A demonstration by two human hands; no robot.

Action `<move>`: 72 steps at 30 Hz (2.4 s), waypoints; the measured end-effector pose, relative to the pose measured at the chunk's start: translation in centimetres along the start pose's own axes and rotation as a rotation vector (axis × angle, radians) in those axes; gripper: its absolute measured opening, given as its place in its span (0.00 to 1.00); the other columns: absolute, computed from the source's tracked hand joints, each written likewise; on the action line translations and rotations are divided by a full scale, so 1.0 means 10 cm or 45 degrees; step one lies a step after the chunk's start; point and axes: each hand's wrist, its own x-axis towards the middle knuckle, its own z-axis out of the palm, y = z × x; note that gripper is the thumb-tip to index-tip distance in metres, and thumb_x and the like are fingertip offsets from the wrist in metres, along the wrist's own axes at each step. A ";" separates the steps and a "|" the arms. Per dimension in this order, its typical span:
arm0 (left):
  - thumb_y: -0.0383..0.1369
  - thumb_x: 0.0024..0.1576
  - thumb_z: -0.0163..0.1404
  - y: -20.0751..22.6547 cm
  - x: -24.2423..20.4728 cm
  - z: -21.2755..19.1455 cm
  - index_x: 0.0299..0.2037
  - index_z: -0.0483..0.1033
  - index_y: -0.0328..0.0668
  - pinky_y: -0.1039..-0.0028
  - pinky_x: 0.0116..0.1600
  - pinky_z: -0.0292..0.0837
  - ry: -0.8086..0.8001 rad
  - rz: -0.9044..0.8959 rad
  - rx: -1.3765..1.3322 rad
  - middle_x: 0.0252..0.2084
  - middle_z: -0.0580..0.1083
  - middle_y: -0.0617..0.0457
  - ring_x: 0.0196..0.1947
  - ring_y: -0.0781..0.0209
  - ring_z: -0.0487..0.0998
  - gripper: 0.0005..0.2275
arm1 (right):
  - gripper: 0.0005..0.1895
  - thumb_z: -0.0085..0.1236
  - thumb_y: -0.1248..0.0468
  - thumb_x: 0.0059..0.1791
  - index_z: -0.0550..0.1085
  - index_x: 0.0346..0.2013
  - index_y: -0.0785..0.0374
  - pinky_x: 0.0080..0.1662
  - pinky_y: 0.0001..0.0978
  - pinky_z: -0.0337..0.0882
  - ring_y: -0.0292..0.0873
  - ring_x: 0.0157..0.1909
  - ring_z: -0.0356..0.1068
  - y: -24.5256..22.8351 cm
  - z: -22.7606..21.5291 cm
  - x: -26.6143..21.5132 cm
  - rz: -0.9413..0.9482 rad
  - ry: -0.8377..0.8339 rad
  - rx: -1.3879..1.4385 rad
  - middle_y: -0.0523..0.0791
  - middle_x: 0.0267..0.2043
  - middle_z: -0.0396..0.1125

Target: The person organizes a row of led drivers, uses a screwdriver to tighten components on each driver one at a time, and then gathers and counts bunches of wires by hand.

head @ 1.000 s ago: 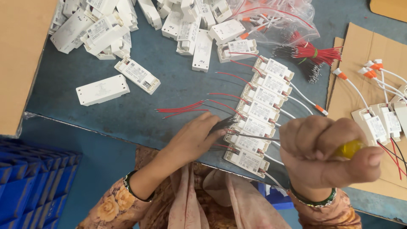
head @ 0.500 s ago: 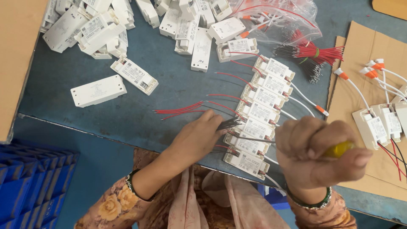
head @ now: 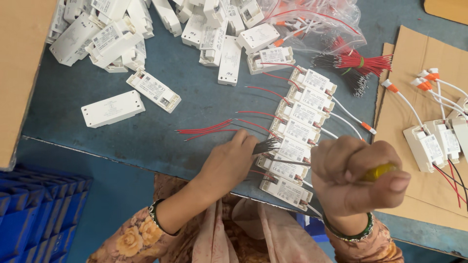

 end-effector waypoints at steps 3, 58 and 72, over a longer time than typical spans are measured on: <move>0.29 0.59 0.51 0.01 0.03 0.06 0.45 0.71 0.40 0.54 0.38 0.74 0.030 -0.048 0.022 0.43 0.71 0.44 0.35 0.41 0.79 0.07 | 0.29 0.39 0.39 0.57 0.55 0.25 0.58 0.19 0.27 0.44 0.32 0.14 0.39 0.02 0.05 0.04 -0.051 0.042 -0.024 0.39 0.14 0.45; 0.40 0.61 0.53 -0.08 0.18 -0.06 0.43 0.77 0.36 0.56 0.44 0.71 -0.082 -0.018 -0.460 0.40 0.75 0.41 0.41 0.39 0.76 0.13 | 0.31 0.36 0.35 0.56 0.54 0.26 0.58 0.18 0.26 0.41 0.31 0.14 0.36 0.05 -0.04 0.06 -0.028 0.053 0.017 0.40 0.12 0.44; 0.25 0.58 0.49 0.05 0.26 -0.56 0.51 0.67 0.40 0.51 0.38 0.70 0.423 0.303 -0.084 0.36 0.75 0.40 0.35 0.36 0.77 0.11 | 0.32 0.34 0.35 0.57 0.54 0.26 0.58 0.20 0.26 0.43 0.32 0.15 0.36 -0.09 -0.21 0.46 -0.070 -0.109 0.040 0.40 0.14 0.44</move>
